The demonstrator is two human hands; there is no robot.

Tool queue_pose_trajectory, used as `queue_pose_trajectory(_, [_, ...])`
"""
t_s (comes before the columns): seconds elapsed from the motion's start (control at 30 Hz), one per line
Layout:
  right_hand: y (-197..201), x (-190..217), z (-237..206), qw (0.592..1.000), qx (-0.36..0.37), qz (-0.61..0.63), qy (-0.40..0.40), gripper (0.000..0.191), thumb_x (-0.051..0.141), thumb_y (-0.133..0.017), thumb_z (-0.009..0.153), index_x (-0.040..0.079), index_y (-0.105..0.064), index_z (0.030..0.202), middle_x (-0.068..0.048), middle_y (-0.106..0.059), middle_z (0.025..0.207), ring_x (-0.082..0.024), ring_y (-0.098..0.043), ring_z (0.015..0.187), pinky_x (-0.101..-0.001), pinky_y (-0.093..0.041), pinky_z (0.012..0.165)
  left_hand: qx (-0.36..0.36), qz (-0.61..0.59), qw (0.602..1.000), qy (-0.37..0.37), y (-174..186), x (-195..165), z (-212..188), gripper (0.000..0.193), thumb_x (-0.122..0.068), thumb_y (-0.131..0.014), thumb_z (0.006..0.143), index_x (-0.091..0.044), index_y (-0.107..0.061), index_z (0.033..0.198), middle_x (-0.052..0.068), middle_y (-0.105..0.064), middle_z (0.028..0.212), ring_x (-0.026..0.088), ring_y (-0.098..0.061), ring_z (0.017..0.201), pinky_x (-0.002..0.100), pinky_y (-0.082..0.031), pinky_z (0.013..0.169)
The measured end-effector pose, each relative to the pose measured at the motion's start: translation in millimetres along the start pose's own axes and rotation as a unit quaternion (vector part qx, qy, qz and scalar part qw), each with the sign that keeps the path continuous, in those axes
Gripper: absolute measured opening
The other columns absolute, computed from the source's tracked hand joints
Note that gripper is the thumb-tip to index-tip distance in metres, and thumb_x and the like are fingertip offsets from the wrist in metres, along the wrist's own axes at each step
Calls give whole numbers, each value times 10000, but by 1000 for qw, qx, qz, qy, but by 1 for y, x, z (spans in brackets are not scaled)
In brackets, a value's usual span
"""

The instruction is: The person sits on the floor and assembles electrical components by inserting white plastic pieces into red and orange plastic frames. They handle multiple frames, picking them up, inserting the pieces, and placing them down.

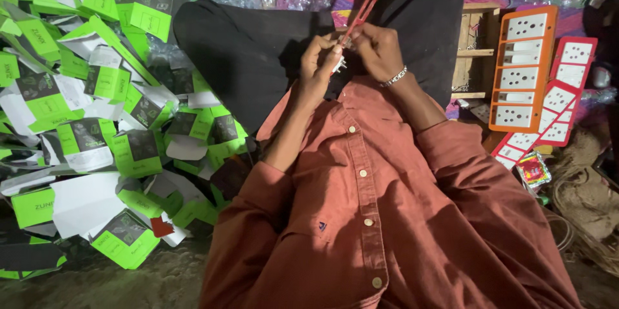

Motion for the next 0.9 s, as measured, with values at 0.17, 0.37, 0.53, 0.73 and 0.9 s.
queue_pose_trajectory(0.17, [0, 2, 0, 1000, -9, -5, -10, 205, 146, -620, 995, -29, -720, 1031, -108, -688, 745, -106, -614, 643, -285, -495, 586, -8, 7, 1000, 29, -1, 1, -2, 184, -184, -648, 1057, -51, -545, 982, 15, -644, 1142, 28, -471, 796, 203, -401, 659])
queue_pose_trajectory(0.37, [0, 12, -1, 997, 17, -64, 50, 218, 168, -702, 966, -44, -705, 1017, -156, -682, 778, -185, -642, 637, -326, -498, 587, -11, 7, 1000, 9, -1, -2, -2, 184, -194, -636, 1054, -55, -541, 982, 6, -648, 1155, 23, -483, 822, 198, -408, 669])
queue_pose_trajectory(0.53, [2, 7, -1, 999, -4, -35, 10, 209, 164, -615, 1003, -23, -707, 1027, -145, -677, 771, -193, -649, 631, -335, -500, 604, -7, -11, 999, 39, -1, 3, -1, 188, -191, -651, 1040, -50, -541, 981, 4, -628, 1069, 28, -453, 761, 202, -387, 634])
queue_pose_trajectory(0.73, [1, 12, -2, 997, 15, -63, 44, 199, 162, -644, 1004, -27, -697, 1034, -169, -674, 793, -234, -670, 657, -350, -503, 607, -4, 39, 999, 7, -1, -2, -2, 194, -178, -635, 1067, -58, -524, 963, 24, -655, 1152, 30, -483, 832, 213, -431, 719])
queue_pose_trajectory(0.9, [0, 18, -3, 992, 10, -89, 91, 206, 166, -684, 986, -37, -695, 1020, -195, -678, 811, -286, -680, 687, -379, -516, 611, -5, 25, 1000, -2, 1, -1, -3, 171, -186, -630, 1065, -51, -541, 1008, 25, -661, 1157, 49, -541, 940, 222, -466, 822])
Point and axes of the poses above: each hand's wrist, its own z-axis towards the middle knuckle, its own y-axis out of the back of the hand, x = y × z, the point moved 6 cm from there along z, towards the middle knuckle
